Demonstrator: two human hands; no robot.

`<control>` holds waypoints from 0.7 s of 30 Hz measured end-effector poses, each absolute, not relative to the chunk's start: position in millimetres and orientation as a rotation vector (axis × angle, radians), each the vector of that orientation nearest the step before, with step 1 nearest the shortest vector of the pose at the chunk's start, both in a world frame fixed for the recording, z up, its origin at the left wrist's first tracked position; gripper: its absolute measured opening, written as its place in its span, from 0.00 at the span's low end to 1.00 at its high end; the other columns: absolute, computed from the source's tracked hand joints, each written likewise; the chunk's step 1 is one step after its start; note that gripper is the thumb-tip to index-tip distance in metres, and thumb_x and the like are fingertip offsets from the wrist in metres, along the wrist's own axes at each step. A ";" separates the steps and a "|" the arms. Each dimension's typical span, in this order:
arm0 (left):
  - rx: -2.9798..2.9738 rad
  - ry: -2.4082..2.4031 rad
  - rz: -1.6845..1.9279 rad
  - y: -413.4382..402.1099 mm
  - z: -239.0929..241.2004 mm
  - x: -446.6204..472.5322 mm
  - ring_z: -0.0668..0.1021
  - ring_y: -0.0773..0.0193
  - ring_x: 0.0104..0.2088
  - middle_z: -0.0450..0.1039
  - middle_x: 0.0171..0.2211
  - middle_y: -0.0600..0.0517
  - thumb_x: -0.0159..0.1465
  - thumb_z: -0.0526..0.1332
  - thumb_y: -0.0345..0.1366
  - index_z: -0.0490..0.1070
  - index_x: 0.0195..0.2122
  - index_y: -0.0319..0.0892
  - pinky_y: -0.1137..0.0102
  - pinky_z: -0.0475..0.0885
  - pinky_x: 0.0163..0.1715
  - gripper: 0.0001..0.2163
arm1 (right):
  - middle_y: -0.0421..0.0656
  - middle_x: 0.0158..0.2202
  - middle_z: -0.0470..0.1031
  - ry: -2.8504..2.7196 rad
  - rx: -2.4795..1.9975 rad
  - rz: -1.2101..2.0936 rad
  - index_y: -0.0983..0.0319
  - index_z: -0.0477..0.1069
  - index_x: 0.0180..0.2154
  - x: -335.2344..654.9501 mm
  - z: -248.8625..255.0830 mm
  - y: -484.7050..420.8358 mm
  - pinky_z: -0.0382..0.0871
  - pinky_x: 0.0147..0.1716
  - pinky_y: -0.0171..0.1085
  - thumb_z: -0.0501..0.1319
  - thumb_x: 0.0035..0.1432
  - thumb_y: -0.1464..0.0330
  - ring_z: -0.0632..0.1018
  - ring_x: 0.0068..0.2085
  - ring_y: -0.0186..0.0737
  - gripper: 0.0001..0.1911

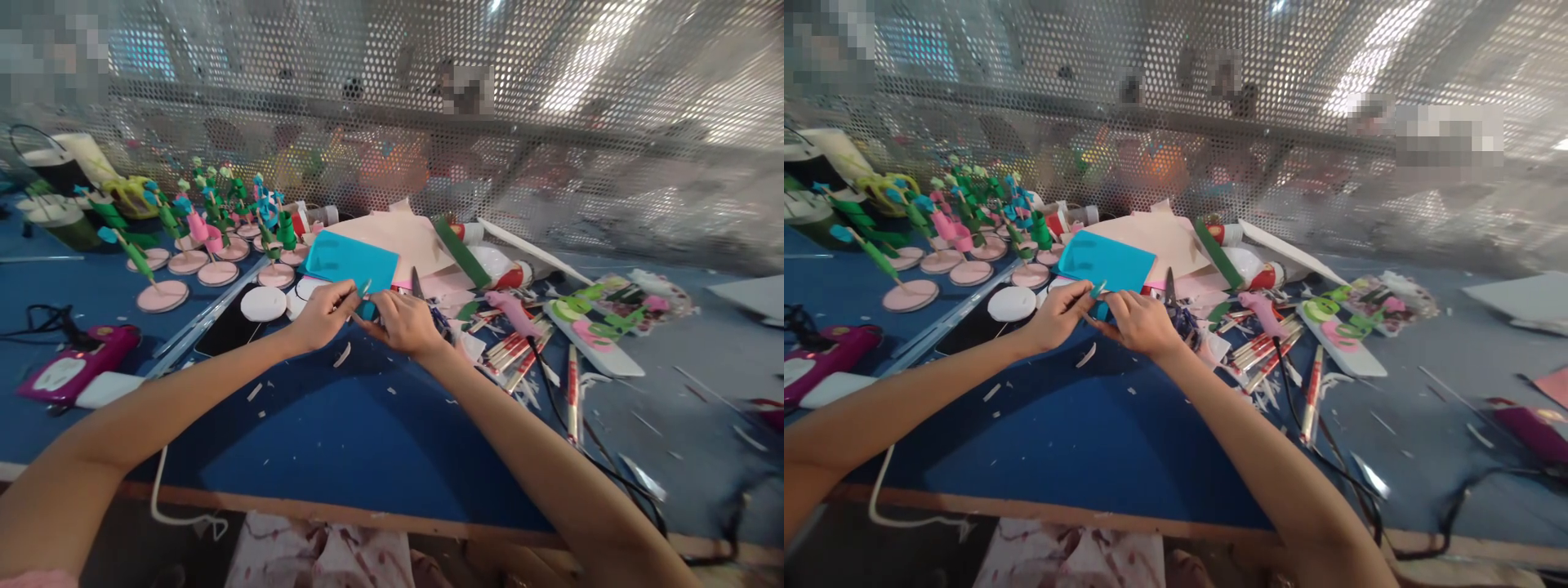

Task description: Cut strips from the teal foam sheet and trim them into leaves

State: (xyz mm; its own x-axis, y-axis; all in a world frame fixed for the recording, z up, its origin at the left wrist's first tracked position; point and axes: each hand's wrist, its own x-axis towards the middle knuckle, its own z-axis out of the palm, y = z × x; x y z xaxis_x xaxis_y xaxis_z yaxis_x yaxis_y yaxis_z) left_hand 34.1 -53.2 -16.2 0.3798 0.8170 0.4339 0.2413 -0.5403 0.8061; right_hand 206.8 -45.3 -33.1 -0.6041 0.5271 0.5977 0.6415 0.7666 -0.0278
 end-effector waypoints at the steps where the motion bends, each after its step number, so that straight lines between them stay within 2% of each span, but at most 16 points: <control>1: 1.999 0.910 1.136 -53.3 -16.4 34.1 0.58 0.70 0.20 0.53 0.17 0.57 0.61 0.50 0.53 0.54 0.20 0.42 0.71 0.53 0.21 0.20 | 0.50 0.29 0.74 -2.360 -0.894 -0.239 0.64 0.68 0.38 207.7 -32.6 -44.8 0.61 0.26 0.36 0.45 0.61 0.50 0.73 0.30 0.41 0.26; 5: 2.032 0.936 1.116 -52.1 -16.9 33.6 0.58 0.70 0.20 0.52 0.17 0.57 0.62 0.49 0.51 0.52 0.20 0.43 0.71 0.52 0.21 0.20 | 0.45 0.25 0.71 -2.269 -0.931 0.083 0.62 0.67 0.36 207.6 -31.2 -46.1 0.61 0.25 0.35 0.47 0.55 0.43 0.71 0.27 0.39 0.30; 8: 2.084 0.982 1.170 -51.5 -17.7 34.1 0.57 0.70 0.20 0.52 0.17 0.57 0.62 0.49 0.49 0.51 0.20 0.43 0.71 0.52 0.22 0.19 | 0.39 0.21 0.64 -2.012 -0.937 0.525 0.60 0.63 0.32 197.9 -31.7 -52.7 0.60 0.23 0.34 0.40 0.55 0.41 0.67 0.22 0.34 0.30; 10: 2.100 1.004 1.215 -52.6 -18.9 35.5 0.57 0.70 0.20 0.52 0.17 0.57 0.63 0.49 0.48 0.51 0.20 0.43 0.71 0.52 0.22 0.19 | 0.37 0.19 0.58 -1.782 -0.988 0.694 0.59 0.59 0.27 186.9 -32.6 -58.0 0.59 0.21 0.34 0.37 0.57 0.43 0.64 0.21 0.33 0.29; 14: 2.101 1.056 1.249 -58.1 -21.6 40.1 0.59 0.69 0.21 0.54 0.19 0.56 0.64 0.48 0.43 0.52 0.21 0.43 0.70 0.53 0.23 0.16 | 0.36 0.19 0.53 -1.497 -1.097 0.689 0.58 0.53 0.23 166.3 -35.3 -64.5 0.56 0.20 0.33 0.43 0.57 0.45 0.60 0.22 0.32 0.25; 18: 2.115 1.097 1.244 -60.3 -23.0 41.9 0.59 0.68 0.22 0.53 0.19 0.56 0.64 0.49 0.40 0.50 0.22 0.43 0.70 0.53 0.24 0.15 | 0.36 0.18 0.54 -1.485 -1.137 0.743 0.58 0.51 0.23 162.2 -37.2 -64.4 0.54 0.19 0.33 0.45 0.59 0.48 0.60 0.20 0.31 0.23; 21: 2.123 1.096 1.222 -58.3 -23.9 40.8 0.59 0.68 0.21 0.52 0.18 0.57 0.64 0.48 0.41 0.49 0.21 0.44 0.70 0.53 0.23 0.15 | 0.35 0.16 0.53 -1.555 -1.159 0.666 0.58 0.50 0.22 167.4 -36.2 -62.0 0.53 0.19 0.33 0.46 0.60 0.49 0.60 0.19 0.31 0.23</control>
